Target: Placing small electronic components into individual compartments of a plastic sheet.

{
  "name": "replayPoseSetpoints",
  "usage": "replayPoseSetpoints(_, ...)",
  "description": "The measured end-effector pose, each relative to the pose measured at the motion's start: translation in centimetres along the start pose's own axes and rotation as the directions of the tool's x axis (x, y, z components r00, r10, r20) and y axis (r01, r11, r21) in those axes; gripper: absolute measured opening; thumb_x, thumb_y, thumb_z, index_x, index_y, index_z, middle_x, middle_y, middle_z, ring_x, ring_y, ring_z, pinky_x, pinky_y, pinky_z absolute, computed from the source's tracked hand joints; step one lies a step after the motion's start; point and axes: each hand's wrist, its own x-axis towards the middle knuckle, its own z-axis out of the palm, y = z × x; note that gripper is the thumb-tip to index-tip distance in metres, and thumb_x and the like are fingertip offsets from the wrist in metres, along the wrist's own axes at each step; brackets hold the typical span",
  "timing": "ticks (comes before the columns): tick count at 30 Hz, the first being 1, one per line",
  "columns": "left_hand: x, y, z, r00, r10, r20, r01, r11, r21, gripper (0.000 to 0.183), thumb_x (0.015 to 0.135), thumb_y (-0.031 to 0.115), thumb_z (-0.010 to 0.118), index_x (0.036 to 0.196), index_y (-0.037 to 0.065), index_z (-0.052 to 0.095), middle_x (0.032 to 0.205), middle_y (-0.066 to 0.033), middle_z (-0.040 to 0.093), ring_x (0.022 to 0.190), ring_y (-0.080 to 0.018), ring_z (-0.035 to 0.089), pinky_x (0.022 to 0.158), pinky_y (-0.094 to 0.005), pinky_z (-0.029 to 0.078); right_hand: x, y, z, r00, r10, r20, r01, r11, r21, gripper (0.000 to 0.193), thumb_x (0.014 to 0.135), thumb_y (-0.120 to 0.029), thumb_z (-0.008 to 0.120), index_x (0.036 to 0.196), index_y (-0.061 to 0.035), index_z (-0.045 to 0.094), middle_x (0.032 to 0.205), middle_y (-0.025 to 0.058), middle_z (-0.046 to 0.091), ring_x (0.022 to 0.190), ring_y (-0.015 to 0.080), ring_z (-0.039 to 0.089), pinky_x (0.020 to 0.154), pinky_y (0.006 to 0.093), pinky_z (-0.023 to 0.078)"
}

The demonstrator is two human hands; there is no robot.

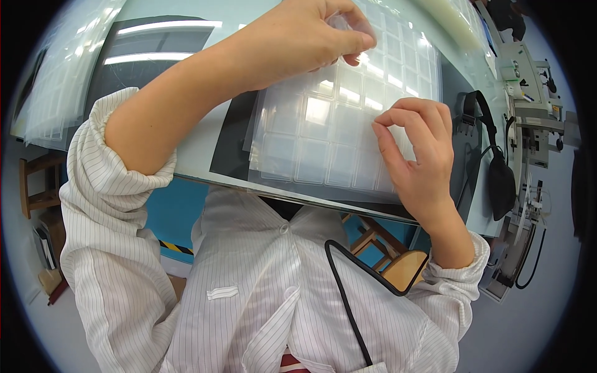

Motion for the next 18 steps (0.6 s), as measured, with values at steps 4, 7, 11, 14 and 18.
replayPoseSetpoints(4,-0.3,0.1,0.3,0.988,0.133,0.079,-0.132,0.991,-0.023,0.023,0.099,0.025,0.065,0.107,0.003,0.066,0.079,-0.0005,0.066,0.071,-0.0070,0.054,0.064,-0.0223,0.044,1.4,-0.5,-2.3,0.999,-0.003,0.038,0.000,0.998,0.070,0.018,0.082,0.000,0.076,0.097,-0.0004,0.065,0.099,0.0079,0.062,0.092,0.0208,0.056,0.080,0.0297,0.043)
replayPoseSetpoints(7,-1.3,1.8,0.4,0.975,0.103,0.198,-0.106,0.994,0.002,0.026,0.098,0.028,0.066,0.106,0.003,0.066,0.080,-0.0003,0.066,0.072,-0.0067,0.055,0.064,-0.0223,0.043,2.8,-0.3,-2.4,0.986,0.155,-0.056,-0.137,0.960,0.246,0.011,0.083,-0.001,0.072,0.090,-0.0045,0.066,0.093,0.0046,0.064,0.088,0.0195,0.056,0.072,0.0299,0.042)
replayPoseSetpoints(11,-1.2,1.4,0.1,0.953,0.010,0.304,0.011,0.998,-0.066,0.027,0.097,0.028,0.068,0.107,0.003,0.066,0.082,-0.0011,0.065,0.070,-0.0066,0.053,0.062,-0.0224,0.042,3.6,-0.4,-1.9,0.992,0.120,-0.045,-0.106,0.968,0.226,0.008,0.093,-0.001,0.067,0.100,0.0011,0.064,0.102,0.0033,0.060,0.088,0.0105,0.050,0.076,0.0234,0.037)
replayPoseSetpoints(14,-0.8,0.3,-0.8,0.982,0.138,0.127,-0.133,0.990,-0.045,0.025,0.097,0.026,0.068,0.107,0.003,0.065,0.084,-0.0022,0.065,0.068,-0.0064,0.052,0.061,-0.0232,0.042,3.2,-0.4,-0.7,0.990,0.110,-0.089,-0.091,0.977,0.193,0.010,0.090,0.000,0.069,0.099,0.0000,0.066,0.099,0.0041,0.063,0.086,0.0127,0.054,0.073,0.0250,0.040)
replayPoseSetpoints(18,-1.1,0.8,-1.3,0.999,-0.008,-0.043,0.007,0.999,-0.036,0.025,0.097,0.024,0.067,0.107,0.002,0.065,0.083,-0.0041,0.066,0.069,-0.0075,0.052,0.062,-0.0233,0.043,2.2,-1.8,0.5,1.000,0.002,0.012,-0.003,0.998,0.069,0.014,0.083,0.003,0.074,0.096,-0.0006,0.070,0.096,0.0091,0.065,0.090,0.0226,0.060,0.075,0.0314,0.048)
